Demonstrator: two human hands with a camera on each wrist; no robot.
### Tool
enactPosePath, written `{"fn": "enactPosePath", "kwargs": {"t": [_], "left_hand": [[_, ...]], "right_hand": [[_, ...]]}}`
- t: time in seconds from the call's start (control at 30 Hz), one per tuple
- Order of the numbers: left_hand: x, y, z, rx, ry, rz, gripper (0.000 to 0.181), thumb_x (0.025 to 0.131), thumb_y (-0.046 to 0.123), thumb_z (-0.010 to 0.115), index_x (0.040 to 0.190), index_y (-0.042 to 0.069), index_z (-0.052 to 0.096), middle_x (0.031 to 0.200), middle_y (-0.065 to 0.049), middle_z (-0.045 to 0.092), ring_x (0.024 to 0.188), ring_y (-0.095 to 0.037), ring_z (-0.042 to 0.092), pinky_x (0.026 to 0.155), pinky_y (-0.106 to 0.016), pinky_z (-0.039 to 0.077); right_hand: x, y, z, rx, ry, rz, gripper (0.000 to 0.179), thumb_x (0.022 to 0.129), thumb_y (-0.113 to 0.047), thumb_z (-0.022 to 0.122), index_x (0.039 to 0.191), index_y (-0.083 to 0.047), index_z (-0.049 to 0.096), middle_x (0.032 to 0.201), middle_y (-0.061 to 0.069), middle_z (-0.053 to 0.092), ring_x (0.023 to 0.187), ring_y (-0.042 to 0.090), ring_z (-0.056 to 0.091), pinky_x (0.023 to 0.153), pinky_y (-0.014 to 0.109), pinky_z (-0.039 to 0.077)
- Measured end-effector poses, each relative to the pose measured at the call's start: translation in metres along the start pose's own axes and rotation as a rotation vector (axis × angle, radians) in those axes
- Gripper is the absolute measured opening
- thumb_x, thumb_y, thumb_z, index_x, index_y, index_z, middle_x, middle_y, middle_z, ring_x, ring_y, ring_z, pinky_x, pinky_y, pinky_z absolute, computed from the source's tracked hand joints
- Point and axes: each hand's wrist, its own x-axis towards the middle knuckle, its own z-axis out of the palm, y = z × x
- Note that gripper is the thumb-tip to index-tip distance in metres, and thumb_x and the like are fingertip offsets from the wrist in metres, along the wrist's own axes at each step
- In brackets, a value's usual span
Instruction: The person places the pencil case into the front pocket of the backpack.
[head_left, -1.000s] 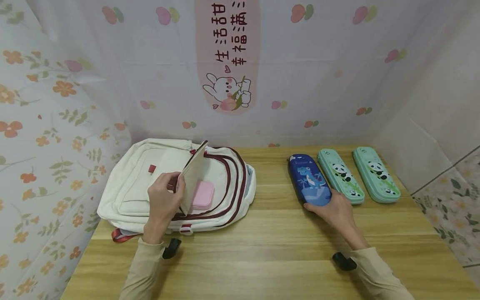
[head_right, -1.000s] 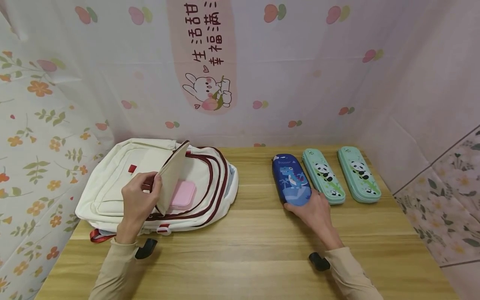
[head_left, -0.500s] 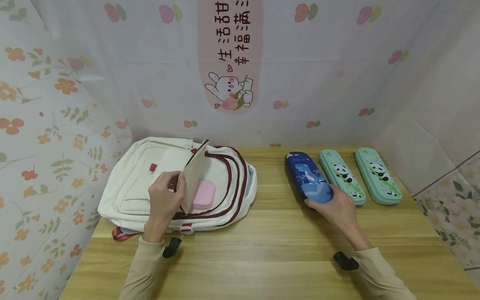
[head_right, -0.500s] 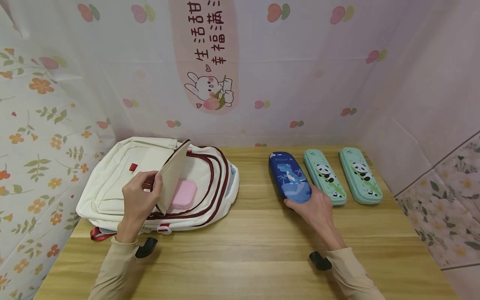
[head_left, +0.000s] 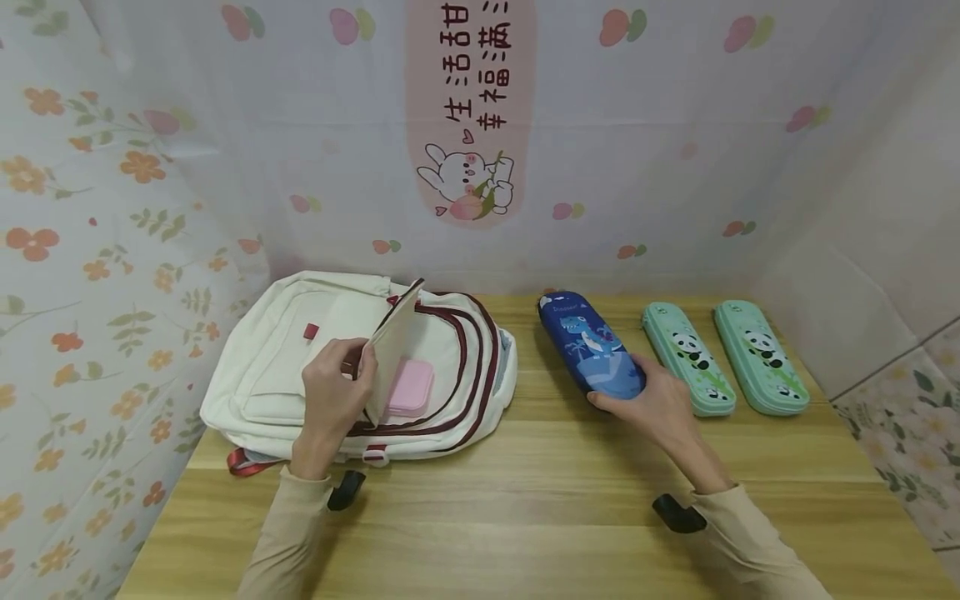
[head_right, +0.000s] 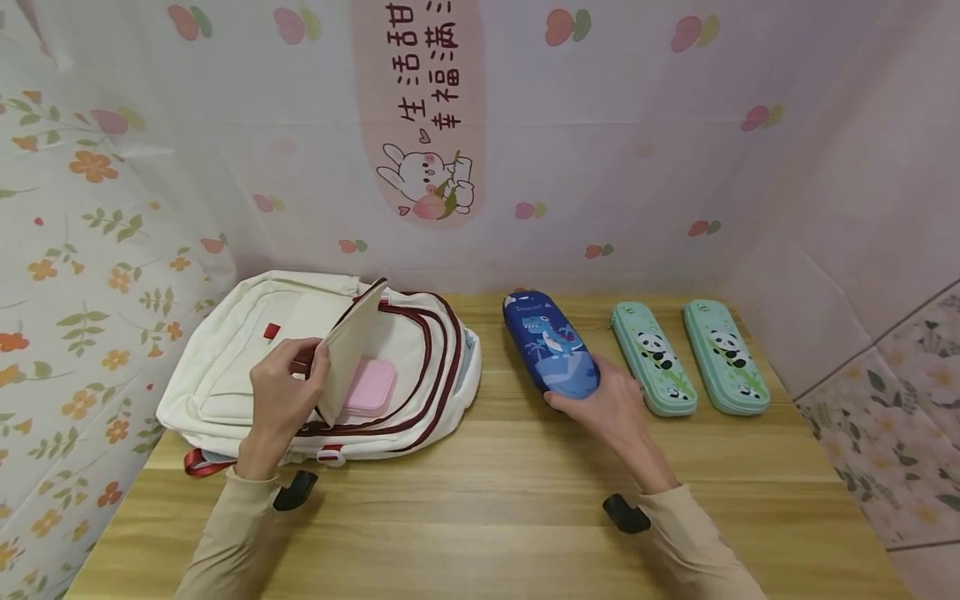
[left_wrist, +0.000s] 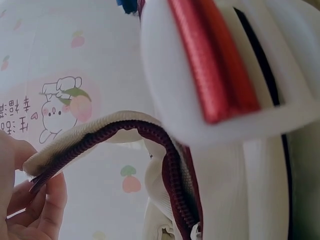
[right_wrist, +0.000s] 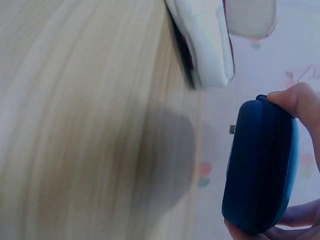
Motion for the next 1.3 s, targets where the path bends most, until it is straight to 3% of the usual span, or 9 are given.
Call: {"fn": "enactPosePath", "kwargs": {"t": [0.43,0.77,1.3], "left_hand": [[0.002,0.000,-0.002,-0.001,0.008,0.009,0.007,0.087,-0.001,0.068,0.089,-0.005,0.073,0.071,-0.013,0.066,0.057,-0.022,0.063,0.058,-0.013,0.046],[0.001,-0.001,-0.004,-0.001,0.004,0.013,0.006,0.086,-0.002,0.069,0.089,-0.005,0.073,0.072,-0.013,0.067,0.057,-0.022,0.064,0.056,-0.019,0.048],[0.000,-0.002,-0.003,-0.023,0.009,0.023,0.006,0.086,-0.003,0.070,0.090,-0.004,0.074,0.072,-0.012,0.067,0.057,-0.022,0.064,0.057,-0.018,0.048]], "right_hand": [[0.010,-0.039,0.018,0.080,-0.085,-0.123,0.097,0.071,-0.053,0.086,0.143,0.002,0.050,0.133,0.026,0.061,0.113,0.040,0.061,0.091,0.055,0.053],[0.017,-0.061,0.036,0.100,-0.111,-0.283,0.096,0.066,-0.051,0.088,0.141,0.001,0.054,0.136,0.024,0.062,0.117,0.039,0.062,0.094,0.054,0.054],[0.033,-0.084,0.057,0.124,-0.188,-0.377,0.098,0.066,-0.051,0.087,0.144,-0.003,0.052,0.140,0.020,0.059,0.122,0.037,0.060,0.098,0.055,0.054]]}}
